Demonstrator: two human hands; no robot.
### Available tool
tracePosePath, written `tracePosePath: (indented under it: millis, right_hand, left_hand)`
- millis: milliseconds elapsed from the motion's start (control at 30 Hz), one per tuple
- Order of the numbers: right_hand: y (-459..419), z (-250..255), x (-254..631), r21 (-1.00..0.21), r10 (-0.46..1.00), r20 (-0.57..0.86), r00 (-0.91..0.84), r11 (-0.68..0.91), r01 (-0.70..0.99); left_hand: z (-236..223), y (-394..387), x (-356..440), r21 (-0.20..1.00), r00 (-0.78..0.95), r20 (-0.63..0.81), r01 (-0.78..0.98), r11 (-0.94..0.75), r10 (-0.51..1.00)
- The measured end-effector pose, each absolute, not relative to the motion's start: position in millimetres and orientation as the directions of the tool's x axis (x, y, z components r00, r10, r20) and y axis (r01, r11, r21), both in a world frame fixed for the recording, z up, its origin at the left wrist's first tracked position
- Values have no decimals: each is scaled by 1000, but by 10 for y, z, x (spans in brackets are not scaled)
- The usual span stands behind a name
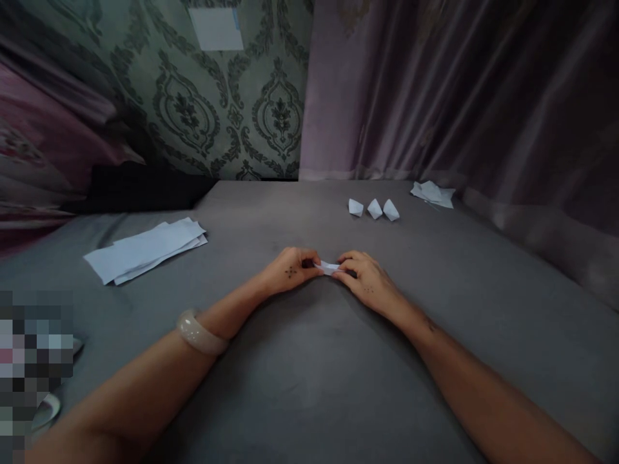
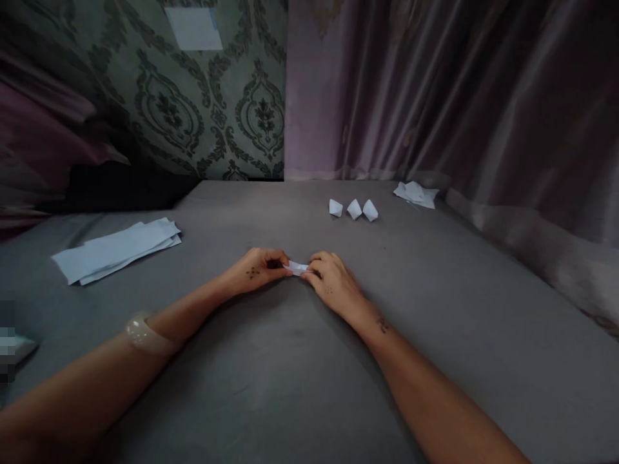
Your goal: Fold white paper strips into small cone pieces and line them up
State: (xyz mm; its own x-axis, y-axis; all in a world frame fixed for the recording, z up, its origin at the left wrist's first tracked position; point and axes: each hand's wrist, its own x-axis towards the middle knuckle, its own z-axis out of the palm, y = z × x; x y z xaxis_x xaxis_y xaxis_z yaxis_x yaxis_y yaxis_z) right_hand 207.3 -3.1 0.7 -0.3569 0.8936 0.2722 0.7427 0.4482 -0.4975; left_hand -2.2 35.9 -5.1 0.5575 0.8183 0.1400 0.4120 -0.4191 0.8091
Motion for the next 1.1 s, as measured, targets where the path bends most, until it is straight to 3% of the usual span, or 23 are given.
tracePosePath:
  millis: [133,300,567,1100]
  right_hand:
    - [-47,56,2098,-707,952,170,-255,298,642]
    - [-104,131,2154,-802,980,74,-186,169,573]
    - [-170,278,2178,-848,990,41,-138,107,519]
    - [-168,341,2167,-953,971,-88,-220,-17,304]
  left_hand:
    - [-40,343,-1,969,511,64,173,-175,857]
    - [83,264,52,999,483,-20,-16,32,876]
    - [150,214,34,998,465,-7,-58,38,885]
    - [110,191,44,979,503,-65,-135,152,862]
